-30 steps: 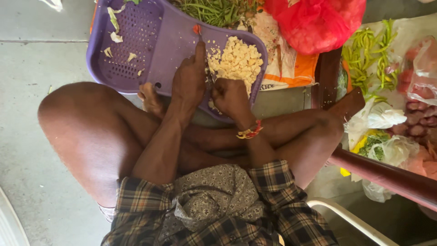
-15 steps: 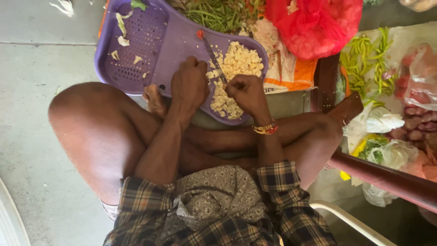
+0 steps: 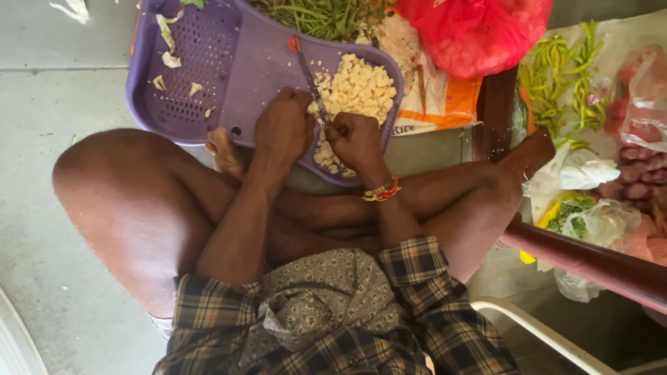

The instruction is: The person sits cross-legged on the floor and uses a knife to chop a white vegetable, likely cauliflower, into small pieces on a purple plastic tray. The chopped pieces accumulate on the tray as the person continues to work through the vegetable florets.

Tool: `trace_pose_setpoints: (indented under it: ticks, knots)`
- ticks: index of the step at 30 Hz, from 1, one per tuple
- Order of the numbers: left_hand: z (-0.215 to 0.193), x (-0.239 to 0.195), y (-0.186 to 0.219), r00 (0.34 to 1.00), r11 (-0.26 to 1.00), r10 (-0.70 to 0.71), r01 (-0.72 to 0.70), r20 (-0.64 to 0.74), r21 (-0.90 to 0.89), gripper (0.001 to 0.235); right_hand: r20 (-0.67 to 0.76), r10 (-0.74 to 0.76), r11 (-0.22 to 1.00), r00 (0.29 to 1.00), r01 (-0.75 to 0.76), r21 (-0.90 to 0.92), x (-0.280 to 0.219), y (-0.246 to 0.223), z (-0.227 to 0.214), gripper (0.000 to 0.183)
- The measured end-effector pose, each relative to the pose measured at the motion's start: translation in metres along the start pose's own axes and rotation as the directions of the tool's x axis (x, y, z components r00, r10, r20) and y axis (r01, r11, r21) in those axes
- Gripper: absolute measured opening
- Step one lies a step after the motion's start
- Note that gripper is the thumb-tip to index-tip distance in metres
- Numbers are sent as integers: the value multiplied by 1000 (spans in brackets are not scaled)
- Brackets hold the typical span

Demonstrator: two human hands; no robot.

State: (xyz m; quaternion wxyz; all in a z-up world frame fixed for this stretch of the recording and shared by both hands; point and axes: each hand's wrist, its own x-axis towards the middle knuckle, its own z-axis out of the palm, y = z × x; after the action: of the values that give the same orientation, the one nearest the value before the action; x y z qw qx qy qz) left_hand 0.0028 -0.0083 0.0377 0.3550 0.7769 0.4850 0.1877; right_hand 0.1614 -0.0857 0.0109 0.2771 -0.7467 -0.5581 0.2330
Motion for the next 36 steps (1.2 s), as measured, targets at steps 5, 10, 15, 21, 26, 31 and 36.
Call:
trace_pose_setpoints:
  ticks: [5,10,15,21,26,31,36]
  knots:
    - [5,-1,-1,1000,999,26,-25,-13,19,17,-19,-23,1000,1000,23,-15,-1,0,-3,12]
    - [5,-8,-7,999,997,-47,48,-13,67,12,53,39,991,998,-46,128,0,-15,-23,14]
    - [5,-8,-8,1000,997,-8,10,-23,82,11,82,-22,996,996,15,89,-2,-21,-18,11]
    - [8,-6,-5,1000,999,-22,22,12,30,15,-55,-103,995,993,103,7,-2,10,23,6]
    - [9,-3,-14,997,999,4,-1,-81,37,17,169,-52,960,984,2,280,5,12,1,8]
    - [1,-8,-17,996,999,15,-11,-86,44,23,164,135,956,977,-172,236,0,-20,-28,10]
    - [-5,-11,-10,998,988,-50,54,-29,145,17,108,8,980,994,-30,198,-4,-31,-20,13]
